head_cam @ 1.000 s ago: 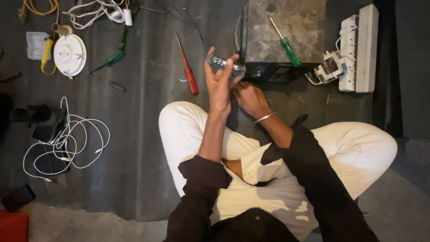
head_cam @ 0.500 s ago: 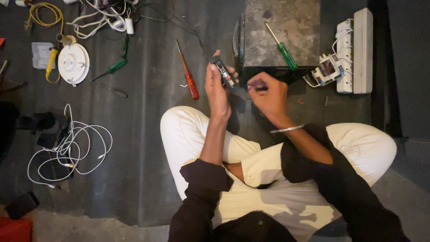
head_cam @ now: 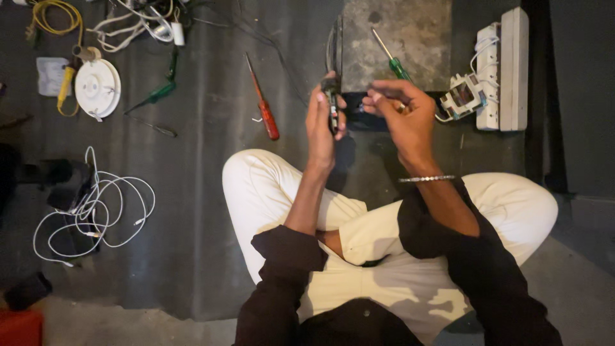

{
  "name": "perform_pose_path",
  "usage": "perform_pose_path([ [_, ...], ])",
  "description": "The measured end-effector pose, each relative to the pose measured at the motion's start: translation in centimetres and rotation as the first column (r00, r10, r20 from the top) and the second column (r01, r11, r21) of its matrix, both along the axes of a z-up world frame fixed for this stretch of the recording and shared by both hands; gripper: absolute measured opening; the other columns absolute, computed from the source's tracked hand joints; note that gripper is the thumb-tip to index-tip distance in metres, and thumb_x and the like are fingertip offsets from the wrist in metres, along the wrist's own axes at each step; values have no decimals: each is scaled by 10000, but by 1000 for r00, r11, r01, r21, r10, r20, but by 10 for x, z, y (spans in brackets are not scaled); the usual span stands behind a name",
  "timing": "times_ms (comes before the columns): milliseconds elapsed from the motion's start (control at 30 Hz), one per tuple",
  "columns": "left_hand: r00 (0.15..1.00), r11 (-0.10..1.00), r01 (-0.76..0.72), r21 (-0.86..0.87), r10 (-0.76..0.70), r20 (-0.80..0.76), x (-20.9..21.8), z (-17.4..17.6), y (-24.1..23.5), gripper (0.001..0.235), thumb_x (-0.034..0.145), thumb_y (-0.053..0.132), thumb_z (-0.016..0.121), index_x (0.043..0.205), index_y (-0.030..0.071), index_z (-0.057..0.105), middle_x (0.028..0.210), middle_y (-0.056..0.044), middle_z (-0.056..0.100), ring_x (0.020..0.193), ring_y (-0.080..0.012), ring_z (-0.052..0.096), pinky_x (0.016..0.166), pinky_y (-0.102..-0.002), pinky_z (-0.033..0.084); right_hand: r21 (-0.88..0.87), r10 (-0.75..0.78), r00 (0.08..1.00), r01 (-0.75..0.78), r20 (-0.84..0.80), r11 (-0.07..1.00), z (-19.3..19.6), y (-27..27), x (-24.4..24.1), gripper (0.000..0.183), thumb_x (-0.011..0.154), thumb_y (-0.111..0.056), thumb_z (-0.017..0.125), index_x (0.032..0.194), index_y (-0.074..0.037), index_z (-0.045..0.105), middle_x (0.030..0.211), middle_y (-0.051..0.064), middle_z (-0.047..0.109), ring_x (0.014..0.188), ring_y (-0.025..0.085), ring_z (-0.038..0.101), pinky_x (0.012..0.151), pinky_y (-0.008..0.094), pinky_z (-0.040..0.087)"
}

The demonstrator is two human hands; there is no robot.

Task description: The person sits on the floor and disassembles a small electronic device, removes a circuit board, and then reassembles it using a screwdriver. The person handles the device casing and the circuit board throughout the process.

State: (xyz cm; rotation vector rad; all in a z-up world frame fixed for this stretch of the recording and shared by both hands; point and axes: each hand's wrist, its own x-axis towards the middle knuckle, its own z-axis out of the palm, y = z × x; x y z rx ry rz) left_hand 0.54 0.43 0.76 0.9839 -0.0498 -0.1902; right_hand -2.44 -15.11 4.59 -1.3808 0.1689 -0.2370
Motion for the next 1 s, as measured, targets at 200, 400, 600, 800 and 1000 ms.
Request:
perform_pose_path([
  [200, 980, 982, -178, 69, 183, -81, 16, -11, 23, 418, 1118, 310, 454, 1474, 100, 514, 938, -14, 579, 608, -53, 491, 449, -200, 359, -257, 79, 993, -100, -90, 961, -18, 2, 0, 167, 975, 12, 665, 1129, 66, 699, 1049, 152, 749, 954, 176, 767, 852, 317, 661],
  [400, 941, 950, -273, 148, 296, -165, 26, -36, 31, 348, 1111, 343, 487, 1311, 76, 587, 1031, -51, 672, 673, -84, 566, 553, -241, 443, -778, 168, 983, -163, -74, 607, -47, 0, -5, 223, 867, 14, 760, 1090, -3, 757, 1015, 213, 747, 899, 317, 754, 785, 383, 584],
  [600, 939, 965, -250, 85, 263, -224, 34, -62, 36, 387, 1091, 352, 502, 1313, 46, 581, 1225, -102, 704, 974, -174, 681, 793, -299, 535, -846, 290, 943, -286, -165, 450, -108, -8, 9, 216, 842, -1, 792, 1057, -14, 777, 972, 217, 735, 896, 374, 726, 781, 423, 568],
  [800, 904, 939, -327, 102, 343, -257, 37, -70, 42, 427, 1069, 368, 522, 1368, 66, 561, 1276, -91, 690, 1006, -187, 663, 800, -307, 536, -651, 566, 747, -627, -348, 428, -158, -11, 10, 263, 734, -124, 873, 964, -48, 770, 877, 114, 768, 779, 225, 754, 702, 347, 572],
  [1000, 899, 944, -328, 39, 325, -293, 37, -76, 41, 430, 1051, 372, 553, 1374, 88, 545, 1274, -87, 680, 1008, -190, 652, 798, -310, 530, -714, 739, 617, -643, -269, 277, -181, 17, -9, 289, 688, -160, 882, 929, -59, 759, 859, 125, 732, 798, 288, 725, 696, 418, 567],
])
